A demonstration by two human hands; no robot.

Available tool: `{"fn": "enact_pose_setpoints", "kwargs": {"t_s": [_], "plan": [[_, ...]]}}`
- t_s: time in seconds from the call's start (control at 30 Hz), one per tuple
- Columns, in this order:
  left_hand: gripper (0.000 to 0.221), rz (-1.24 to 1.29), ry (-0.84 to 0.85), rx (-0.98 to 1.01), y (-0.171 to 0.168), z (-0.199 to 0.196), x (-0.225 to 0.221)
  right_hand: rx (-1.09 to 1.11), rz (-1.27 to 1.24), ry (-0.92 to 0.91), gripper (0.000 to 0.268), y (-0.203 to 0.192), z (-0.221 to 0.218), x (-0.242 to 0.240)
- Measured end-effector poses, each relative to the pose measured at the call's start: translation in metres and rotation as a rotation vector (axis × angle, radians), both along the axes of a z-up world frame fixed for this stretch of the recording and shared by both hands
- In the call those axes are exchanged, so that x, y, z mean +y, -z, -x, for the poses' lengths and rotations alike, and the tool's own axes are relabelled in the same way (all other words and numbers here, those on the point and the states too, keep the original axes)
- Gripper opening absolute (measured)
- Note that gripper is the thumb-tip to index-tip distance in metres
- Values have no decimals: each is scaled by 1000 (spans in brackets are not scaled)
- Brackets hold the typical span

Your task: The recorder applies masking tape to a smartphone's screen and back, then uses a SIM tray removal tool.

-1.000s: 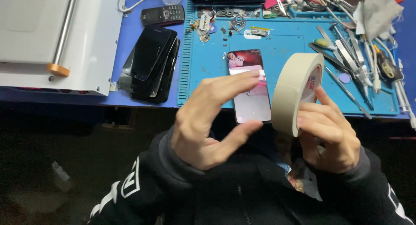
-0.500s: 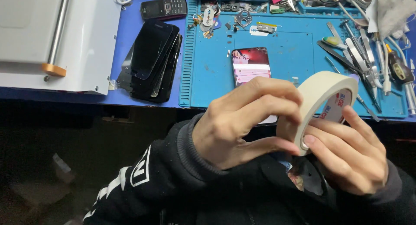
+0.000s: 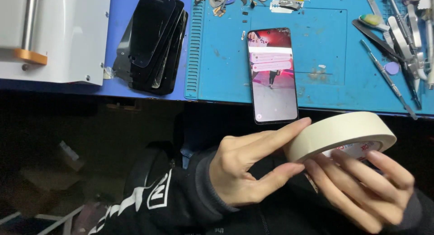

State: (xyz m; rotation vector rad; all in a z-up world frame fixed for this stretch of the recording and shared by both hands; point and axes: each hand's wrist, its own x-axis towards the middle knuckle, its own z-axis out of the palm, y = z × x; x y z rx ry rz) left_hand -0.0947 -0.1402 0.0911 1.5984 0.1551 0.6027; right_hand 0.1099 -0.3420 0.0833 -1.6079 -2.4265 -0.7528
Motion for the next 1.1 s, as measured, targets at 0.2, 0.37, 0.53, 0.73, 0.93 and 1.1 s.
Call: {"fn": "enact_pose_setpoints", "kwargs": {"t_s": [0.2,0.37,0.53,0.73,0.93,1.1], "plan": [[51,-292,112,-91,-8,-14,15,1033,464,336,82,-10,-68,-39],[50,-230,198,-100,-18,-32,25,1376,812,353,60,2,-81,-39],[49,-351,-120,-140,-17,-42,46,1521,368,483,36,45,-77,-47],[19,-382,-650,154,-28,-7,82,1830,62,428,35,53,-62,0],[29,-735,-545,131,-24,-30,91,1468,142,493,41,-7,-32,82],[35,-820,-450,141,-35,-59,96,1542,84,311,40,-5,-31,98]]}}
